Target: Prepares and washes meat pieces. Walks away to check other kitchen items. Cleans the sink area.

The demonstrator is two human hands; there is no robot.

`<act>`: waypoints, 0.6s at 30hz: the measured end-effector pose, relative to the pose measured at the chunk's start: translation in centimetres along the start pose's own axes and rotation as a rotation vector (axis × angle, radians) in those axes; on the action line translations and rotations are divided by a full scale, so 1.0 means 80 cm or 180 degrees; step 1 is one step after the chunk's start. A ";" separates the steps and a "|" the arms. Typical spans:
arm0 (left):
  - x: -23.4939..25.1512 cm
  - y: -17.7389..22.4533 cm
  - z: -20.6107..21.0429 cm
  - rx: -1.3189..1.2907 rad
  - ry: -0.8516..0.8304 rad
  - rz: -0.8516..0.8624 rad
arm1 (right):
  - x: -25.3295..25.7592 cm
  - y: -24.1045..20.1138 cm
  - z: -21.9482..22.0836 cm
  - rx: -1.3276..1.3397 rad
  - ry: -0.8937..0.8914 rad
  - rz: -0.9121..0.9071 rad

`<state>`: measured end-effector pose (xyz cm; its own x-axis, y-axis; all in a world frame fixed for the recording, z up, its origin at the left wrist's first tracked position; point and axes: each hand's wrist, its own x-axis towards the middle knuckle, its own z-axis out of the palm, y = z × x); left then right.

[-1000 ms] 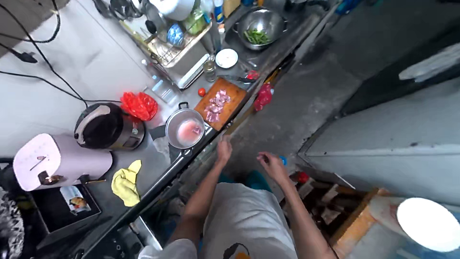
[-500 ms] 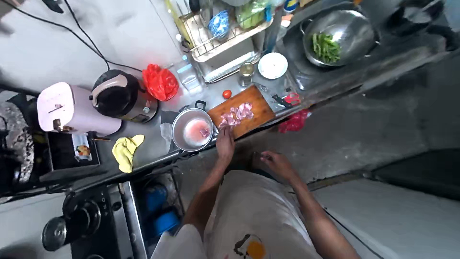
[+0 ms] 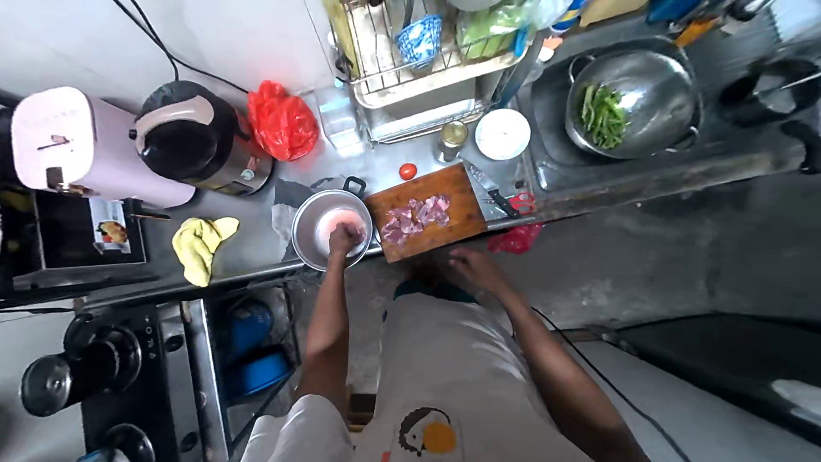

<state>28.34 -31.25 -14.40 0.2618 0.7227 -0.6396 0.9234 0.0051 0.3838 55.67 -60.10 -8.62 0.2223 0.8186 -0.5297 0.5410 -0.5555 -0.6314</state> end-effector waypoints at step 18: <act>-0.074 -0.002 -0.035 -0.3294 0.0631 0.0867 | 0.094 -0.011 -0.059 0.0075 -0.0416 -0.0390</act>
<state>25.85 -33.59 -8.76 0.2862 0.8859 -0.3649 0.1330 0.3405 0.9308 60.67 -52.80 -9.37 0.0478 0.8552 -0.5160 0.5381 -0.4573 -0.7080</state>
